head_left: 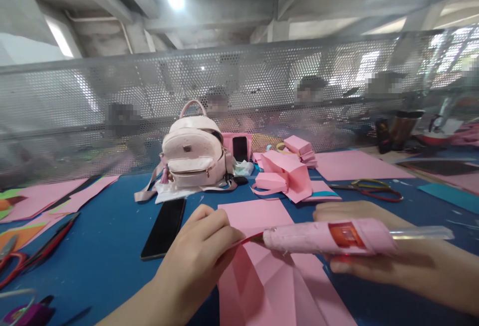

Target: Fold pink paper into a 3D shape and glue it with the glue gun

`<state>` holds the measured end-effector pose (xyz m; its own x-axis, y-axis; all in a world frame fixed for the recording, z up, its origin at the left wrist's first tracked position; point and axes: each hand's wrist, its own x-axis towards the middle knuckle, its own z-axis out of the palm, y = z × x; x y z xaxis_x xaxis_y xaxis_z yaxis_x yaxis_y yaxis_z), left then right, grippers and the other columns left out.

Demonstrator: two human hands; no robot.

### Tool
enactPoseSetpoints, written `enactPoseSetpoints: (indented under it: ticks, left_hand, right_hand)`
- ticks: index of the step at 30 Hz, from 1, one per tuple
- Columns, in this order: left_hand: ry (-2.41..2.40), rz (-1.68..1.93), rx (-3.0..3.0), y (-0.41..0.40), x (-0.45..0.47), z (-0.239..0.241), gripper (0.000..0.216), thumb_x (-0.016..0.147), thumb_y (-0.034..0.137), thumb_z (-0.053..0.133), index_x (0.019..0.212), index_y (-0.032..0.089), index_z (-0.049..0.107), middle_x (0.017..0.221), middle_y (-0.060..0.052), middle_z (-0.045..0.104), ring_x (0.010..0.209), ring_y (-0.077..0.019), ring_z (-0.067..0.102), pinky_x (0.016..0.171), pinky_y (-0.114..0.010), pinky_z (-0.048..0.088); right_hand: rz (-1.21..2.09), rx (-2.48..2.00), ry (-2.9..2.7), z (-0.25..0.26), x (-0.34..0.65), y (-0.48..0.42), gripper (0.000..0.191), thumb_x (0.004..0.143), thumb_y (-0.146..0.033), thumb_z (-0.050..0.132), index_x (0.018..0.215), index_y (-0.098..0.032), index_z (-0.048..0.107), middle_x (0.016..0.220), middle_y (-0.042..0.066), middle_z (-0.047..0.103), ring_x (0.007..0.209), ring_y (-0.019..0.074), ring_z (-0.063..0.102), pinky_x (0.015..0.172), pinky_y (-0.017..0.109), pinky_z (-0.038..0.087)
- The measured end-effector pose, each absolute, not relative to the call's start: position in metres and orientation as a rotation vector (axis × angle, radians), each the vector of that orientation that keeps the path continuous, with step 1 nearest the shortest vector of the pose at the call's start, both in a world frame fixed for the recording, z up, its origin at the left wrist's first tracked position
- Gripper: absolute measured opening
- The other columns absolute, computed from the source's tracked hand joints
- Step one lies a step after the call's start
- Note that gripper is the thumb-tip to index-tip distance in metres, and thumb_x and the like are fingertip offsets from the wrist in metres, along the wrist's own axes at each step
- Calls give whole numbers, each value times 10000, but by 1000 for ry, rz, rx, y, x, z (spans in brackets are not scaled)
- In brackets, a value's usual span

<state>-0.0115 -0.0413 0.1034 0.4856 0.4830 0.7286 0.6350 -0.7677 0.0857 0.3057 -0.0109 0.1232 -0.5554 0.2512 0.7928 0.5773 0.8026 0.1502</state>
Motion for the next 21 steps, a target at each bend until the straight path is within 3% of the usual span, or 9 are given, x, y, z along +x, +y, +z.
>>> enactPoseSetpoints:
  ticks: [4,8,11,16,21]
  left_hand:
    - [-947,-1137,-2530,-42,-12,104,131,934,44,583,915,147,661,736,-13,562,689,-155,432,611,-246,379]
    - [-943,-1138,-2532,-42,-13,104,139,941,47,571,923,147,666,735,-15,564,686,-156,430,609,-242,380]
    - [-941,-1145,-2530,-41,-12,104,139,942,48,571,909,148,662,730,-13,565,684,-153,437,614,-236,383]
    - [-946,-1146,-2525,-42,-12,106,143,956,62,556,915,154,659,725,-12,564,678,-154,435,608,-232,377]
    - [-952,-1155,-2517,-42,-12,105,148,945,47,564,895,160,647,721,-7,556,672,-152,428,604,-236,365]
  right_hand:
    - [65,-759,-2505,144,295,-6,325,926,-607,579,1124,-426,763,734,-29,765,749,241,740,694,315,651]
    - [306,-811,-2495,142,295,-10,298,933,-555,594,1158,-432,747,926,-31,783,844,246,738,868,335,631]
    - [373,-808,-2502,139,297,-10,292,959,-514,567,1169,-409,740,1096,-27,757,922,241,729,884,346,623]
    - [421,-803,-2535,141,294,-9,288,981,-508,518,1105,-402,756,927,-21,760,833,231,721,794,360,634]
    - [391,-795,-2577,141,298,-9,337,968,-551,533,1239,-436,696,1145,-6,724,1137,250,657,941,358,600]
